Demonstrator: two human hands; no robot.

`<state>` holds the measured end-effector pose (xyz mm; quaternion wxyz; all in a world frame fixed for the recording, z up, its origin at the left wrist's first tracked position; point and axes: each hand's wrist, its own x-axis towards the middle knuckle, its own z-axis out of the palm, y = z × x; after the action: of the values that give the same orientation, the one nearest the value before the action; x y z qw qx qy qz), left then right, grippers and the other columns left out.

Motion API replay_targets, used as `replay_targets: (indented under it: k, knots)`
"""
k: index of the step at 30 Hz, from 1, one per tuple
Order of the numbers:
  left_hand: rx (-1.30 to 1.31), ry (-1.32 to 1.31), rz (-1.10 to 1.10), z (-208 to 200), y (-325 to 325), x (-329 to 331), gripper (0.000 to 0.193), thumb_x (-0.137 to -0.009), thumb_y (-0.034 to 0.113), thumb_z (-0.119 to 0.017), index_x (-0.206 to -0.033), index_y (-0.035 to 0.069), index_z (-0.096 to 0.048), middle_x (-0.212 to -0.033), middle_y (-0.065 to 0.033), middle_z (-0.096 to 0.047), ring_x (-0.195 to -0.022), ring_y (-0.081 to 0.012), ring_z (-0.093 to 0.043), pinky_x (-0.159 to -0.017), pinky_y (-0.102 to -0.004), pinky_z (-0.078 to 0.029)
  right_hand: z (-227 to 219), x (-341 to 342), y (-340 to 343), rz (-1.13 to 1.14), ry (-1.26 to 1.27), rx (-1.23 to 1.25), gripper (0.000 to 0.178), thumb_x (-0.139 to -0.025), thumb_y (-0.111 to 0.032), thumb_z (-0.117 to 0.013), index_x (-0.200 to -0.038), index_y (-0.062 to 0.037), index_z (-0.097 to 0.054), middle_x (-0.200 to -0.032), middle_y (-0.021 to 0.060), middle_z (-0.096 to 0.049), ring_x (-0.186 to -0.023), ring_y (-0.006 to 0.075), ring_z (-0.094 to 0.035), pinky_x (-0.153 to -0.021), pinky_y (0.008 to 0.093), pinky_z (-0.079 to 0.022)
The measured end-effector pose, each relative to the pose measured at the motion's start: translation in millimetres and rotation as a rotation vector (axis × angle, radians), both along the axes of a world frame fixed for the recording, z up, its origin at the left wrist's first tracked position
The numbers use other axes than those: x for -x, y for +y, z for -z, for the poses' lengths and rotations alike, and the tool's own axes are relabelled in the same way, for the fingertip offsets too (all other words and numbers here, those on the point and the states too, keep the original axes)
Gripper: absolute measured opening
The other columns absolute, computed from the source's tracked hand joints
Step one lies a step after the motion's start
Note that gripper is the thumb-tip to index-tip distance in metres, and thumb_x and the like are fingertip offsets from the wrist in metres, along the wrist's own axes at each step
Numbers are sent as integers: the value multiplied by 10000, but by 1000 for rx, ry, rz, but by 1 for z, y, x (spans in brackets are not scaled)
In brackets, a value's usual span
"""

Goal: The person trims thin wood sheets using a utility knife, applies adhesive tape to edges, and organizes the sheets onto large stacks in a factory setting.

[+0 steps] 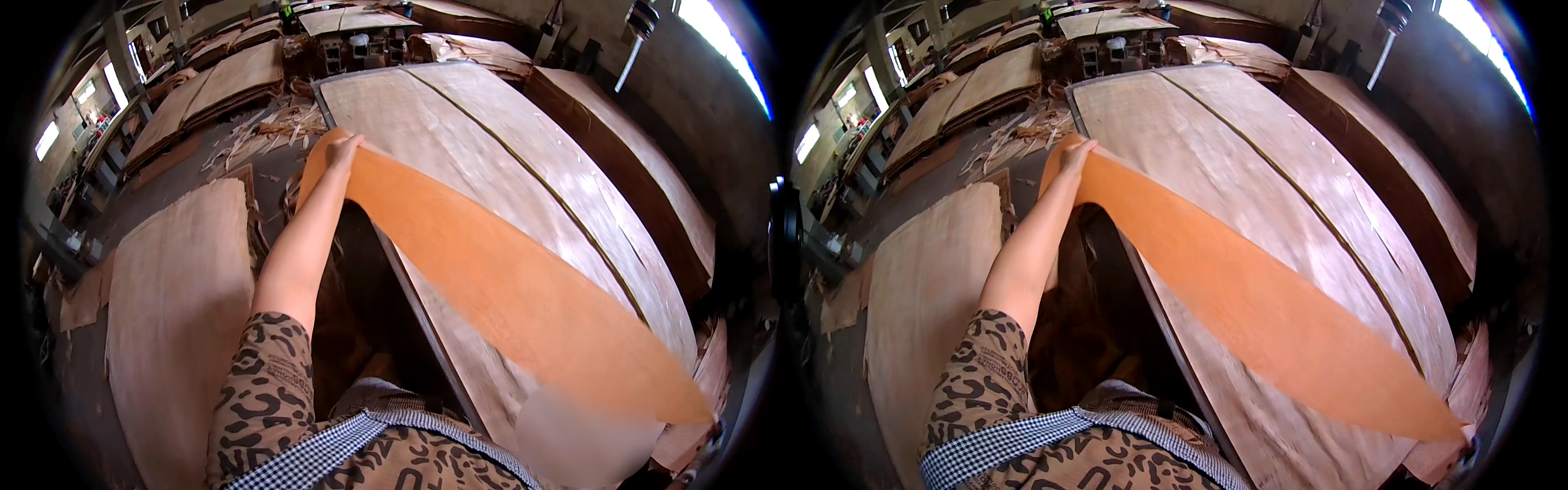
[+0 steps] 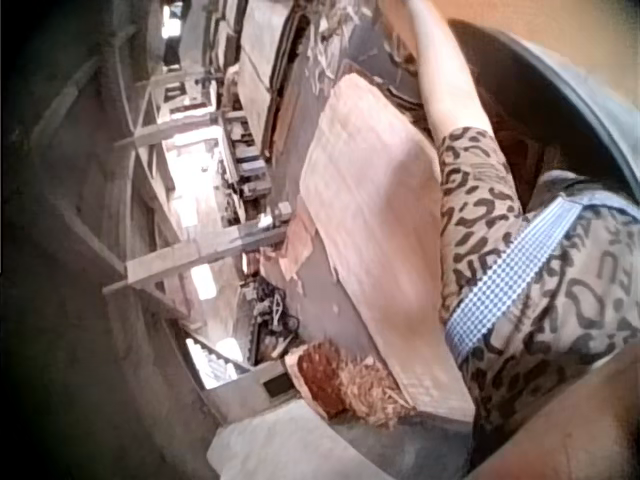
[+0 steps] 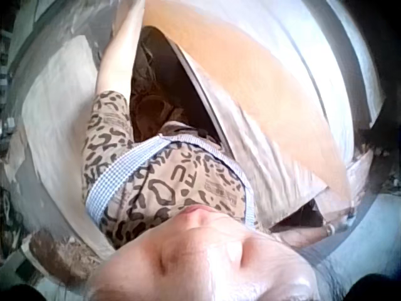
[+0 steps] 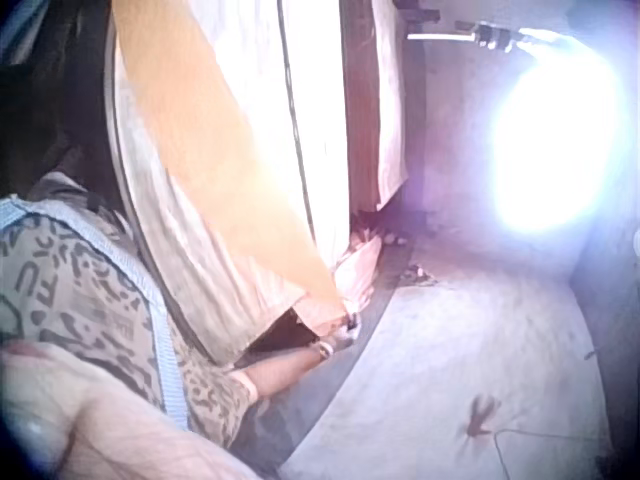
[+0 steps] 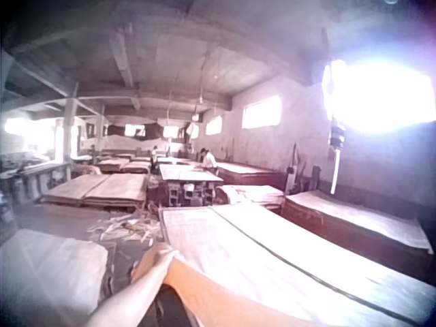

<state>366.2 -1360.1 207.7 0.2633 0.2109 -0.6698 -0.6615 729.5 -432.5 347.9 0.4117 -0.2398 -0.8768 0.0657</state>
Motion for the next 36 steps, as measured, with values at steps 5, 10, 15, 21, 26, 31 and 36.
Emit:
replay_targets:
  k: [5, 10, 15, 21, 26, 31, 36]
  knots:
    - [79, 136, 130, -64, 7, 122, 199, -689, 252, -649, -675, 58, -605, -621, -21, -568, -546, -135, -542, -509, -273, -422, 40, -1, -18, -18, 199, 561, 372, -749, 41, -442, -1082, -81, -555, -836, 106, -589, -631, 191, -552, -462, 254, -421]
    - [109, 499, 244, -102, 2, 191, 220, -751, 270, -614, -642, 82, -581, -595, 29, -521, -518, -83, -483, -498, -253, -391, 82, 39, -92, 48, 277, 738, 383, -742, 41, -456, -1092, -85, -548, -842, 109, -586, -638, 198, -552, -468, 260, -424]
    - [-149, 312, 171, -27, 47, 112, 260, -776, 253, -611, -600, 102, -495, -565, 50, -434, -544, -55, -395, -506, -214, -328, 128, 49, -148, 110, 335, 885, 396, -734, 42, -469, -1101, -89, -541, -848, 112, -582, -645, 206, -552, -474, 266, -427]
    - [-588, -66, 126, 133, 7, 111, 121, -794, 197, -588, -802, 76, -590, -710, -9, -589, -583, -111, -572, -486, -227, -459, 185, 57, -208, 168, 369, 1108, 413, -725, 43, -485, -1113, -94, -532, -855, 116, -578, -653, 215, -551, -481, 274, -431]
    - [-274, -150, -77, 211, -70, 196, 234, -819, 167, -550, -950, -18, -605, -867, -60, -614, -740, -132, -548, -687, -264, -435, 237, 40, -260, 238, 382, 1319, 429, -718, 43, -498, -1122, -98, -525, -862, 120, -575, -660, 223, -551, -488, 281, -433]
    - [-439, -306, -68, 225, -93, 208, 262, -777, 157, -610, -941, -46, -581, -887, -90, -602, -798, -163, -558, -727, -290, -435, 304, 4, -307, 274, 369, 1553, 446, -710, 44, -512, -1132, -101, -518, -868, 123, -571, -667, 230, -551, -494, 287, -436]
    - [-427, -477, 200, 250, -75, 190, 237, -748, 143, -640, -891, -33, -574, -885, -92, -598, -801, -184, -568, -733, -294, -435, 364, -1, -339, 323, 295, 1725, 451, -706, -28, -550, -1143, -129, -505, -976, 101, -561, -696, 215, -522, -478, 365, -415]
